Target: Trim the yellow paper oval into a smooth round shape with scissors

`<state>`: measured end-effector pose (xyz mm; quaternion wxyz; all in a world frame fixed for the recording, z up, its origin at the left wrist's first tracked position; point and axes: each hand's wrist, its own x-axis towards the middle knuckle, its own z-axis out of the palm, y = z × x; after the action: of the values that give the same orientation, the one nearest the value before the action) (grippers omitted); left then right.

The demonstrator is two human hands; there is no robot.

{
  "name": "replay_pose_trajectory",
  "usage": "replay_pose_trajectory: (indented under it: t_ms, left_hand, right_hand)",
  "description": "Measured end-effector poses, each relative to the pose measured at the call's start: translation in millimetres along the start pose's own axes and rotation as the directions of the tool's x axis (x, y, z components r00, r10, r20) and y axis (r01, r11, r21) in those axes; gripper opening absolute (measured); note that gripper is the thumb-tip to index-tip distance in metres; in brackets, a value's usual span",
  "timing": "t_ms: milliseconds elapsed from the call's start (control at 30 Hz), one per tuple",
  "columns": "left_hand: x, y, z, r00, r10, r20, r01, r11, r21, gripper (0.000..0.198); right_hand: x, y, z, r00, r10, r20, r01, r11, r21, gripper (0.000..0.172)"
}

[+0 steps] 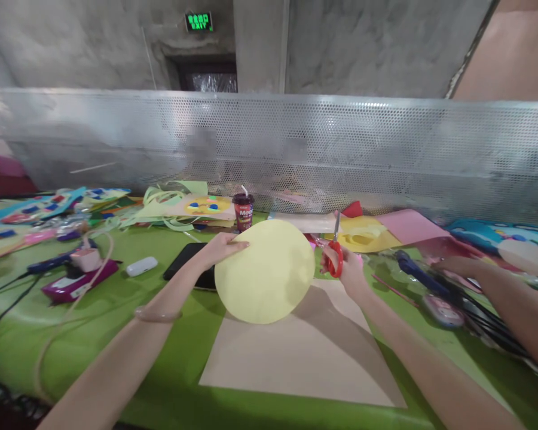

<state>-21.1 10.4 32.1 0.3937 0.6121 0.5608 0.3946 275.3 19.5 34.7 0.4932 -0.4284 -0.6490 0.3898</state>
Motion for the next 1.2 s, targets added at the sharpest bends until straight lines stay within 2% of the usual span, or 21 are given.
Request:
replay_pose_trajectory:
  t_ms: [100, 267, 333, 433, 500, 533, 600, 667, 767, 867, 1033, 1200]
  left_hand:
    - [-2.8, 2.3, -1.3, 0.998, -0.019, 0.066, 0.018, 1.000, 0.014, 0.044]
    - [-7.9, 6.8, 3.2, 0.986, 0.020, 0.166, -0.037, 0.994, 0.102, 0.041]
    - [-8.8, 8.4, 7.3, 0.981, 0.027, 0.190, -0.051, 0.991, 0.126, 0.038]
    - [-7.9, 10.2, 12.7, 0.981, 0.039, 0.190, -0.059, 0.993, 0.105, 0.036]
    - [-6.2, 10.4, 13.0, 0.991, 0.061, 0.116, -0.064, 0.998, 0.023, 0.037]
    - [-5.2, 10.0, 11.8, 0.995, 0.077, 0.060, -0.075, 0.996, -0.040, 0.039]
    - [-2.9, 7.8, 7.2, 0.994, 0.096, -0.041, -0.102, 0.978, -0.183, 0.043]
    - [-0.1, 3.9, 2.0, 0.994, 0.086, -0.066, -0.102, 0.952, -0.289, 0.045]
    - [5.5, -3.9, -0.8, 0.997, 0.067, -0.040, -0.076, 0.947, -0.311, 0.043]
    - [11.3, -10.1, 5.0, 0.991, 0.067, -0.119, -0.100, 0.949, -0.299, 0.039]
    - [14.9, -12.8, 15.4, 0.940, 0.067, -0.334, -0.193, 0.913, -0.360, 0.039]
    - [15.4, -15.6, 12.5, 0.892, 0.067, -0.446, -0.233, 0.915, -0.329, 0.036]
  right_hand:
    - [5.2, 7.3, -1.2, 0.999, -0.019, 0.046, 0.022, 0.998, -0.062, 0.037]
    - [9.5, 20.2, -1.2, 0.988, -0.139, 0.072, 0.152, 0.964, -0.220, 0.033]
    - [8.2, 21.3, -0.3, 0.986, -0.127, 0.108, 0.149, 0.960, -0.235, 0.029]
    - [4.8, 18.2, 1.0, 0.968, -0.057, 0.243, 0.103, 0.978, -0.182, 0.024]
    - [4.0, 15.3, 0.7, 0.958, -0.024, 0.287, 0.064, 0.989, -0.131, 0.023]
    - [4.4, 14.2, 0.1, 0.963, -0.017, 0.270, 0.044, 0.994, -0.097, 0.024]
    - [6.6, 12.8, -1.9, 0.985, -0.006, 0.174, 0.009, 1.000, -0.019, 0.027]
    - [9.4, 11.7, -4.6, 0.997, 0.010, 0.081, -0.016, 0.998, 0.067, 0.029]
    - [10.9, 8.6, -7.1, 1.000, 0.031, -0.004, -0.030, 0.988, 0.155, 0.029]
    - [8.4, 5.1, -7.0, 0.998, 0.024, -0.051, -0.016, 0.989, 0.150, 0.029]
    - [7.8, 9.5, -10.6, 0.998, 0.057, 0.010, -0.057, 0.997, 0.045, 0.027]
    - [15.1, 21.0, -23.8, 0.994, 0.062, 0.088, -0.056, 0.996, -0.076, 0.020]
